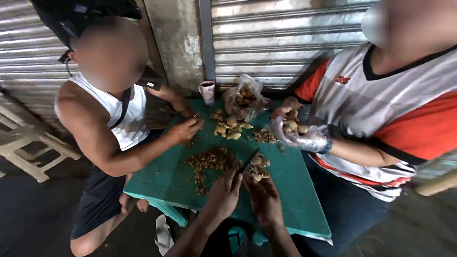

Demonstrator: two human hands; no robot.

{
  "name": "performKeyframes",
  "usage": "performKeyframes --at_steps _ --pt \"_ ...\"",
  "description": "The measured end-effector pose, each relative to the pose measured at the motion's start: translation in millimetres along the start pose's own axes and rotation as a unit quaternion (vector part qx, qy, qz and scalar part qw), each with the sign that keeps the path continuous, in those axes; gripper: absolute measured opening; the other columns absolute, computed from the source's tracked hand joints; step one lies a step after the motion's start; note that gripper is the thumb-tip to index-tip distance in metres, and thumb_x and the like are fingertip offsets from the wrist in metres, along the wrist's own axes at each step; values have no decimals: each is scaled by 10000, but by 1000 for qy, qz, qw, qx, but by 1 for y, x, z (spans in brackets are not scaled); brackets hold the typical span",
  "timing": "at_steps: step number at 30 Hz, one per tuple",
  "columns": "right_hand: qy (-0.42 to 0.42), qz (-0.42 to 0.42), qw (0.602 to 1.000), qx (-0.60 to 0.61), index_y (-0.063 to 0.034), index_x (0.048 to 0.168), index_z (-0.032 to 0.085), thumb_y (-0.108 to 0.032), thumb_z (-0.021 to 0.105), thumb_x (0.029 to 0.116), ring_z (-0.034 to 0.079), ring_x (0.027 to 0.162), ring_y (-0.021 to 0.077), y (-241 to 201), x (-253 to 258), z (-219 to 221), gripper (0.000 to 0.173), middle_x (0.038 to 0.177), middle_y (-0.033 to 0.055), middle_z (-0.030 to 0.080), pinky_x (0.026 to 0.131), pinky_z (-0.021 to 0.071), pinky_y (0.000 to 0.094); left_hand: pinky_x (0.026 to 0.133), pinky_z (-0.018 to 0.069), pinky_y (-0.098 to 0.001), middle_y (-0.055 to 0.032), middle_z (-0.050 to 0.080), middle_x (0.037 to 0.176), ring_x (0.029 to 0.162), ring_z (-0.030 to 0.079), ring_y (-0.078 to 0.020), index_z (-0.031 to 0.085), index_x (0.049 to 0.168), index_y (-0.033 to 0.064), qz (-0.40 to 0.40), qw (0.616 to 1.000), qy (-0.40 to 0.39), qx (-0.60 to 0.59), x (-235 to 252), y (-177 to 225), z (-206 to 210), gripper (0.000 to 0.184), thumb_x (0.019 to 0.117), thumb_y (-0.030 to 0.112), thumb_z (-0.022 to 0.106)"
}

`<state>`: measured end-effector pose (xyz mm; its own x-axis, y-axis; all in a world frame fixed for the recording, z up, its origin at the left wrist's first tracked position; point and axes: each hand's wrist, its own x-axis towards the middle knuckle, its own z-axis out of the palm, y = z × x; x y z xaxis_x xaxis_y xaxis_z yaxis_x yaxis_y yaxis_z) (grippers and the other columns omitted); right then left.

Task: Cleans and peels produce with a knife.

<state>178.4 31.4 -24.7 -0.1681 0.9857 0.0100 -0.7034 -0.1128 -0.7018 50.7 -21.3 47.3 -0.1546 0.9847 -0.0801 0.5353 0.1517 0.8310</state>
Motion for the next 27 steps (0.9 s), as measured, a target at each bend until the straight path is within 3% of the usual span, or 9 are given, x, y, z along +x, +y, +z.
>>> performKeyframes --at_steps 2,3,5,9,13,16,21,25,27 --pt "7 4 1000 -15 52 1315 491 86 459 931 718 935 173 -2 -2 2 387 1093 116 686 870 617 340 1074 481 -471 -129 616 1417 1242 631 -253 433 1566 143 22 998 -28 49 -10 4 7 501 1119 348 335" --pt "7 1 1000 -26 48 1301 489 75 455 929 711 918 155 -2 -2 2 374 1068 105 686 853 613 326 1074 480 -496 -134 606 1431 1262 623 -277 420 1575 144 29 996 -34 80 -14 5 11 507 1120 348 329" --pt "6 -14 998 -56 38 1307 466 67 441 923 702 933 137 0 -2 0 386 1074 90 682 850 603 322 1009 517 -536 -143 624 1405 1211 652 -320 411 1582 153 39 989 -35 136 -20 6 18 512 1118 353 329" --pt "-3 -68 991 -118 42 1364 430 82 485 899 705 978 153 7 -2 -2 470 1101 88 691 867 604 346 853 583 -520 -133 688 1286 1029 718 -320 403 1591 200 61 979 3 195 -23 0 27 510 1109 361 357" --pt "-12 -107 979 -172 65 1386 416 90 516 895 681 1029 112 11 -3 -3 502 1152 81 666 907 586 301 826 586 -518 -141 703 1239 987 724 -321 386 1599 202 65 974 7 216 -25 1 23 512 1108 343 366" --pt "-24 -156 963 -217 84 1286 515 16 542 902 678 1017 88 15 -2 -4 391 1111 63 691 907 579 270 729 596 -521 -135 730 1139 878 736 -327 409 1590 217 82 963 36 253 -25 0 22 502 1103 338 392" --pt "-47 -172 951 -252 107 1234 561 -15 528 918 680 991 75 19 -1 -6 340 1081 62 701 894 579 260 780 584 -531 -146 707 1206 938 724 -348 337 1620 239 41 963 -3 266 -22 5 16 527 1111 375 358" --pt "-36 -159 917 -363 155 1183 604 30 572 899 671 879 28 -2 -20 11 311 983 103 713 820 563 209 689 593 -623 -173 745 1141 853 751 -399 501 1523 126 98 961 113 230 -31 -4 23 489 1051 244 548" --pt "9 -78 913 -401 177 1183 621 91 573 917 674 863 82 -45 -29 39 284 1003 187 717 832 546 226 670 575 -641 -217 735 1122 837 742 -431 536 1479 84 144 955 132 224 -27 -9 23 437 1072 239 498"
